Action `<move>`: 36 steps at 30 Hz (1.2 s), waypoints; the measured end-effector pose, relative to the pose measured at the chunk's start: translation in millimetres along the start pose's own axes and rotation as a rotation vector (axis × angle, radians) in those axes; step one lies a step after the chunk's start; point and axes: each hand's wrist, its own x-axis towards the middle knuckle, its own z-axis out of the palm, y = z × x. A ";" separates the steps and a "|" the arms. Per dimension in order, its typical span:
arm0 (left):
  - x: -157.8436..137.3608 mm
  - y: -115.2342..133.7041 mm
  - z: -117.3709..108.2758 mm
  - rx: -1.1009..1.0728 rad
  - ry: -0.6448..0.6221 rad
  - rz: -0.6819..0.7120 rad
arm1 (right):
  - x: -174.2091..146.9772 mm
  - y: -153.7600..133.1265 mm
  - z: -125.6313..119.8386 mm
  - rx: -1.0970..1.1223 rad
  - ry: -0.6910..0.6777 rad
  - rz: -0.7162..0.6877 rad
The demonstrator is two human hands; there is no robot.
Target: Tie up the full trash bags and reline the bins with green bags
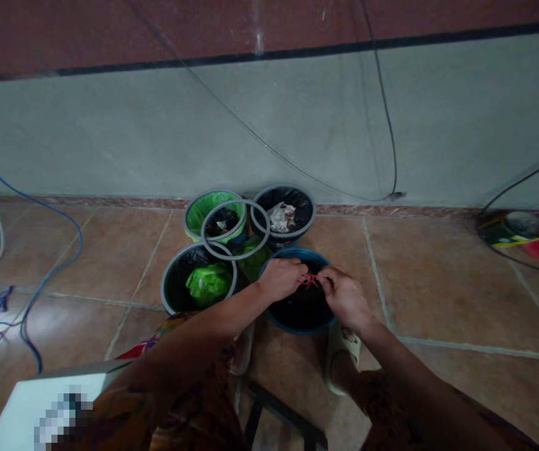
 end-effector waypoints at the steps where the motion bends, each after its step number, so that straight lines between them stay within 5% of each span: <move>1: -0.5 -1.4 -0.6 0.005 -0.020 -0.019 | -0.6 0.7 -0.9 -0.085 -0.012 -0.016; 6: -8.4 -19.3 -9.5 0.037 -0.181 -0.247 | -4.3 15.5 -0.9 -0.390 -0.183 0.112; 11: -13.0 -35.7 -20.5 -0.104 -0.286 -0.431 | -4.2 24.4 2.0 -0.429 -0.282 0.136; 16: -4.6 -24.7 -13.5 -0.740 -0.245 -0.353 | -2.0 12.8 -5.1 -0.337 -0.217 0.098; 21: 5.7 -4.8 7.3 -1.289 -0.220 -0.462 | -2.2 6.0 -9.1 0.012 -0.223 0.034; 26: 7.9 -3.2 15.6 -1.223 -0.157 -0.345 | -1.7 2.4 -5.9 0.270 -0.265 0.023; 31: 5.4 -5.0 13.8 -0.891 -0.230 -0.128 | -2.9 -6.3 -6.3 0.437 -0.259 0.079; 36: 5.9 -3.7 17.5 -0.805 -0.221 -0.124 | 0.6 -9.5 -1.8 0.712 -0.085 0.262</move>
